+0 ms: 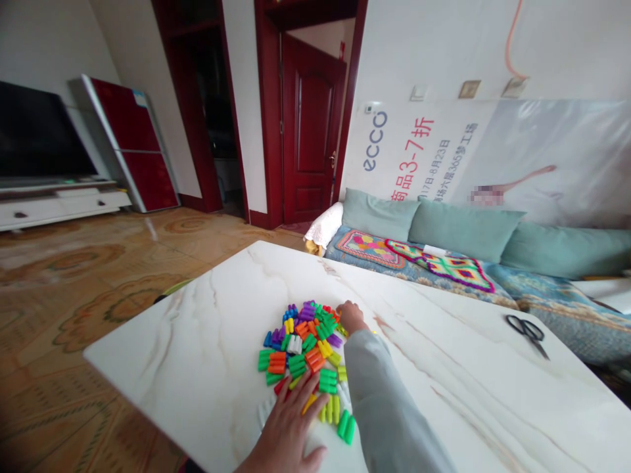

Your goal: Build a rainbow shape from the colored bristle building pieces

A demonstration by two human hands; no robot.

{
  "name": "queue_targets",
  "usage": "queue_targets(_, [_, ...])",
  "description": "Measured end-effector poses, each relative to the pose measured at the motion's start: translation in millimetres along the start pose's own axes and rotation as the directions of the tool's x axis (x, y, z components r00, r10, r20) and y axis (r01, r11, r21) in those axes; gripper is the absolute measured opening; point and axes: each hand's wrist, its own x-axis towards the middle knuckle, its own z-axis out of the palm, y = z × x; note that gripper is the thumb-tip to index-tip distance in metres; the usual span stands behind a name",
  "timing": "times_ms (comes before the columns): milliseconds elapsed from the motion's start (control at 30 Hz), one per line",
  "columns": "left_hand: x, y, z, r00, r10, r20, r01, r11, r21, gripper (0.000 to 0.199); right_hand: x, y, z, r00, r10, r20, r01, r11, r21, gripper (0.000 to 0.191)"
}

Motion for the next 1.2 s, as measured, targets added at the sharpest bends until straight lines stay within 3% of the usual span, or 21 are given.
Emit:
queue_targets(167, [-1.7,4.4,-7.0,1.0,-0.019,0.018,0.02,0.998,-0.053,0.075,-0.8,-0.8,-1.5,0.996,0.039,-0.076,-0.037,0.999,0.032,0.025])
queue_targets(300, [-2.4,6.1,-7.1,1.0,-0.015,-0.008,0.015,0.999,-0.032,0.074,-12.5,8.2,-21.5,0.979,0.051,-0.195,-0.034,0.996,0.088,0.029])
queue_targets(400, [-2.4,6.5,-4.9,1.0,-0.018,-0.019,0.018,1.0,-0.015,0.074,-32.7,21.1,-38.8,0.957,0.061,-0.282,-0.022,0.99,0.141,0.034])
queue_targets(500, [-2.2,5.8,-2.5,1.0,-0.015,-0.022,0.015,1.0,-0.003,0.072,-70.5,34.7,-42.5,0.939,0.065,-0.338,0.002,0.981,0.194,0.037])
queue_targets(667, [-2.0,3.8,0.0,1.0,-0.001,-0.031,0.002,1.0,0.005,0.073,-144.4,49.6,-7.1,0.936,0.037,-0.351,0.067,0.958,0.28,0.025])
queue_targets(767, [-2.1,3.1,1.0,0.999,0.007,-0.046,-0.006,1.0,0.023,0.074,-165.9,54.7,19.7,0.929,0.068,-0.364,0.06,0.942,0.331,0.021])
queue_targets(933, [-2.2,1.3,3.5,0.998,0.018,-0.068,-0.015,0.999,0.04,0.075,-163.5,57.6,43.0,0.876,0.18,-0.447,0.024,0.91,0.414,0.025])
queue_targets(1200, [-2.6,1.4,4.6,0.997,0.022,-0.075,-0.018,0.998,0.052,0.075,-162.7,54.4,54.9,0.808,0.277,-0.519,0.038,0.856,0.516,0.034])
